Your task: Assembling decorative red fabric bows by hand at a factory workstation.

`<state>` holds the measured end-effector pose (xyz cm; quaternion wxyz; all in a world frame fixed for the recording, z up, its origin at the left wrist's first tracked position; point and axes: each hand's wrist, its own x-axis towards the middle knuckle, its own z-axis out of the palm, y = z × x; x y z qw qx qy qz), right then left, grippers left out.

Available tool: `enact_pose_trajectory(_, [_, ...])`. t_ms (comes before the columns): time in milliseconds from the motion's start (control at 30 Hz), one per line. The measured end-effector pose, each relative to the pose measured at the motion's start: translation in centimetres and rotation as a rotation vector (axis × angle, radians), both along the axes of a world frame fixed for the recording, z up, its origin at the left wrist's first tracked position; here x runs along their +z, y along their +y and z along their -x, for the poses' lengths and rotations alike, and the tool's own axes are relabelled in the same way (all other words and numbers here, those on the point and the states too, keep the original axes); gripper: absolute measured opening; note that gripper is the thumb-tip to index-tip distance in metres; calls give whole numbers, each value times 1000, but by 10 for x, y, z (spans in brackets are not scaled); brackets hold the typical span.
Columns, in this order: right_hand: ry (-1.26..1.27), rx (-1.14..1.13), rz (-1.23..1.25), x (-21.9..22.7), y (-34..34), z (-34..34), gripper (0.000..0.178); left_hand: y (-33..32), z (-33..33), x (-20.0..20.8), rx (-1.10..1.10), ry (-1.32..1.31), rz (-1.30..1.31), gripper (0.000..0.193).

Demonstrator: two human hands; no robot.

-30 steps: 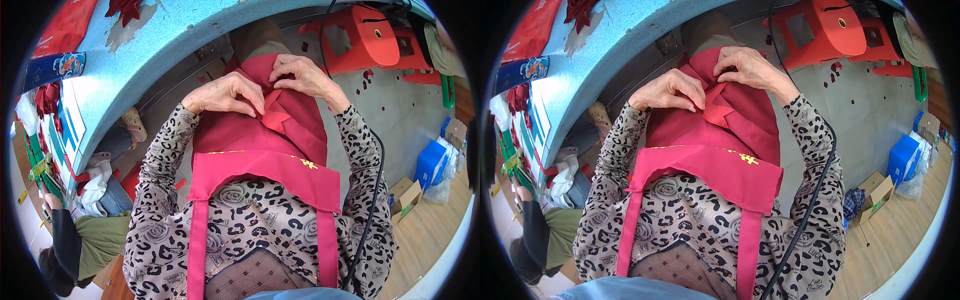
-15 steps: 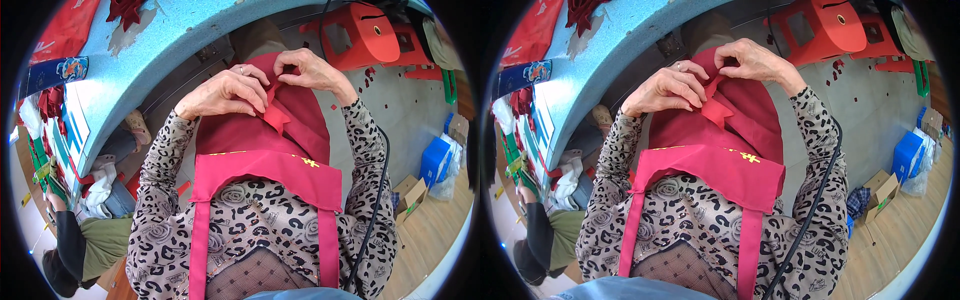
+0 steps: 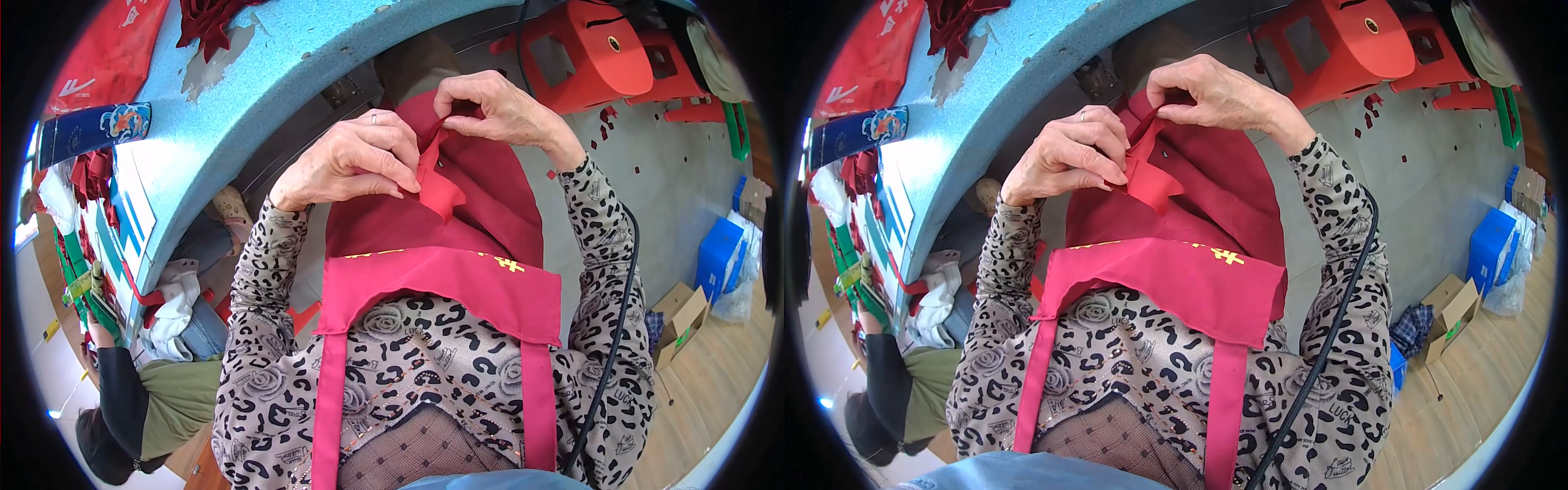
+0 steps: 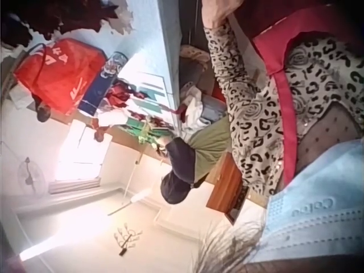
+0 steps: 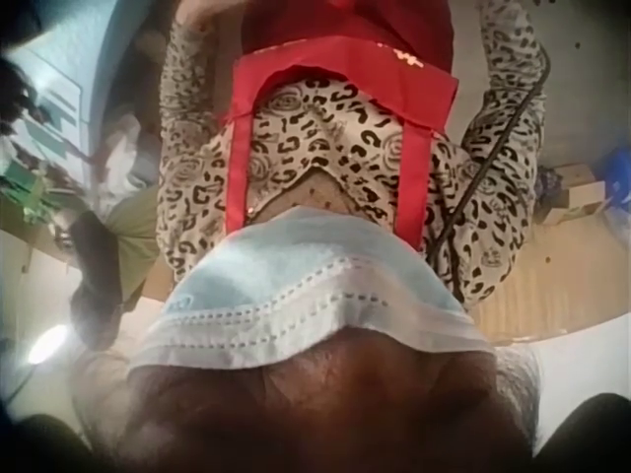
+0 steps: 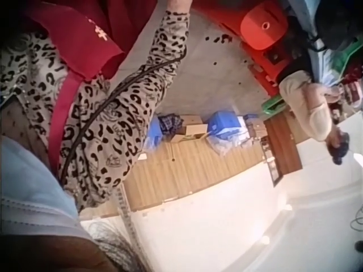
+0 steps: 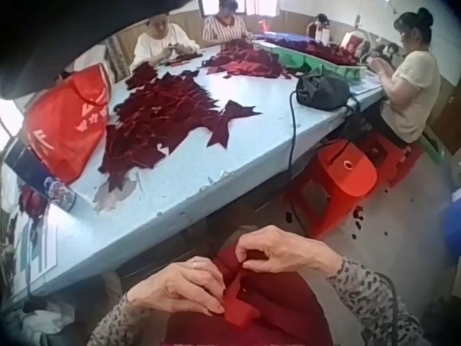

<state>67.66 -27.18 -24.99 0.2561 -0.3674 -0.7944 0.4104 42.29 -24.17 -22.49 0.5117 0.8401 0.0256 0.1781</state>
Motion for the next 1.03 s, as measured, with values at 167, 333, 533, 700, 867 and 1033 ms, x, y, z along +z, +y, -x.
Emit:
enact_pose_trajectory(167, [36, 10, -2, 4, 0, 4, 15, 2, 5, 4, -28, -31, 53, 18])
enact_pose_trajectory(333, [47, 34, -16, 10, 1, 12, 15, 0, 9, 6, -41, -46, 100, 16])
enact_pose_trajectory(533, [35, 6, -84, 16, 5, 14, 15, -2, 10, 3, -5, -72, 83, 15])
enact_pose_trajectory(700, [51, -11, -132, 20, 6, 18, 14, -6, 13, 5, 47, -71, 76, 17])
enact_pose_trajectory(867, [61, -7, -153, 24, 5, 21, 14, -10, 15, 14, 81, -38, 32, 18])
enact_pose_trajectory(1033, [37, -27, -163, 27, 7, 24, 14, -9, 18, 16, 106, -85, 35, 17])
